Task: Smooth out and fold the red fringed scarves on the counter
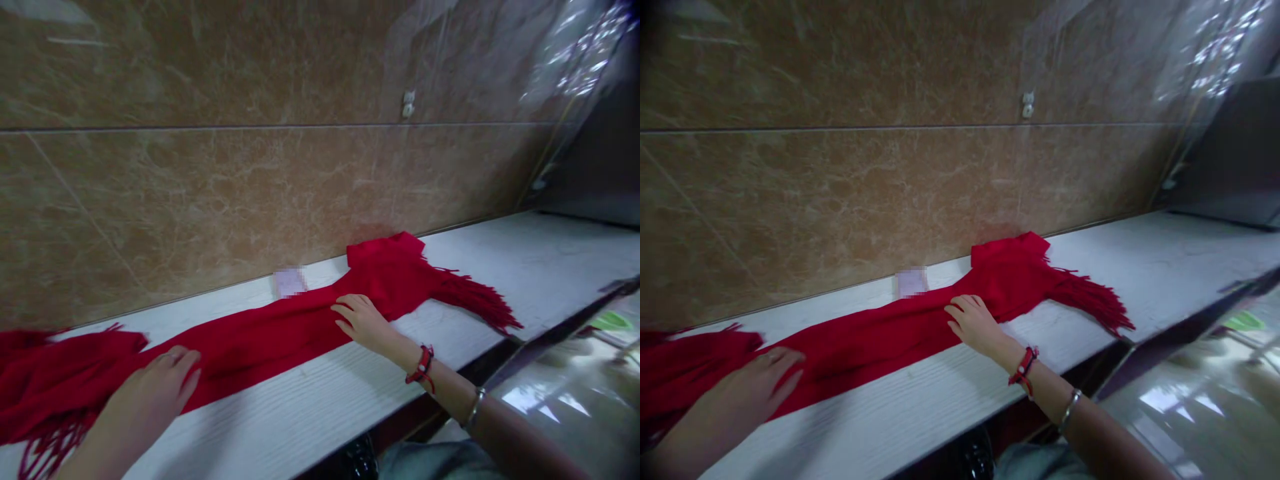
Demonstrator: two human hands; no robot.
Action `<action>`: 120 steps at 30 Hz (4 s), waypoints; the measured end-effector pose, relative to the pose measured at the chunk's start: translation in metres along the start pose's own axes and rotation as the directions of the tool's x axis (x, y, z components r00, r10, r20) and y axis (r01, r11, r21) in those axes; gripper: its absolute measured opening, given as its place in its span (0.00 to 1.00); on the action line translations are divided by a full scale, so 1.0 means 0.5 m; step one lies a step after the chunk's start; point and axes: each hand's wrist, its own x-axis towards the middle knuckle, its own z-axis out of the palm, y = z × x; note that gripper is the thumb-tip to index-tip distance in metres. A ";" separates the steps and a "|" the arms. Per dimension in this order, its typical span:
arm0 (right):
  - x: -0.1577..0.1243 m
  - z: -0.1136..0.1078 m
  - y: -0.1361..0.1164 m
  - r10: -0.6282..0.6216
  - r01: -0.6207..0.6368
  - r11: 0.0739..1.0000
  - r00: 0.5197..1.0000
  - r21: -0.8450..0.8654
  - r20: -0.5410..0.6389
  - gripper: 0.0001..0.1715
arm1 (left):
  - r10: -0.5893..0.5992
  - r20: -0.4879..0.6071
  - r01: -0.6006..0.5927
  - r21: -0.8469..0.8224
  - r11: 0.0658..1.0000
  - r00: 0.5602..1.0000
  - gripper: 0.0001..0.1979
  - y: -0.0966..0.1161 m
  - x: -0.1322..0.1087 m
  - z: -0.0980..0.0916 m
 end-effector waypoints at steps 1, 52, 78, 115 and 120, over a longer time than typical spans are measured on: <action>-0.004 -0.008 0.027 0.049 -0.050 0.997 0.999 -0.057 -0.019 0.14 | 0.045 0.003 -0.045 -0.004 0.999 0.999 0.15 0.029 0.029 0.012; 0.003 -0.052 0.073 -0.108 0.085 0.992 0.956 0.096 0.274 0.14 | 0.069 0.071 -0.070 0.021 0.997 0.995 0.18 0.310 0.201 0.070; -0.056 -0.027 0.068 -0.148 0.125 0.977 0.981 0.175 0.125 0.09 | 0.296 0.250 -0.280 -0.099 0.955 0.922 0.16 0.141 0.076 0.021; -0.064 -0.023 0.077 -0.218 0.225 0.974 0.951 -0.007 0.218 0.14 | 0.221 0.258 -0.226 -0.009 0.974 0.941 0.29 0.104 0.090 0.050; -0.074 -0.028 0.079 -0.161 0.155 0.987 0.964 0.047 0.214 0.17 | 0.201 0.275 -0.164 -0.152 0.975 0.940 0.29 0.095 0.083 0.047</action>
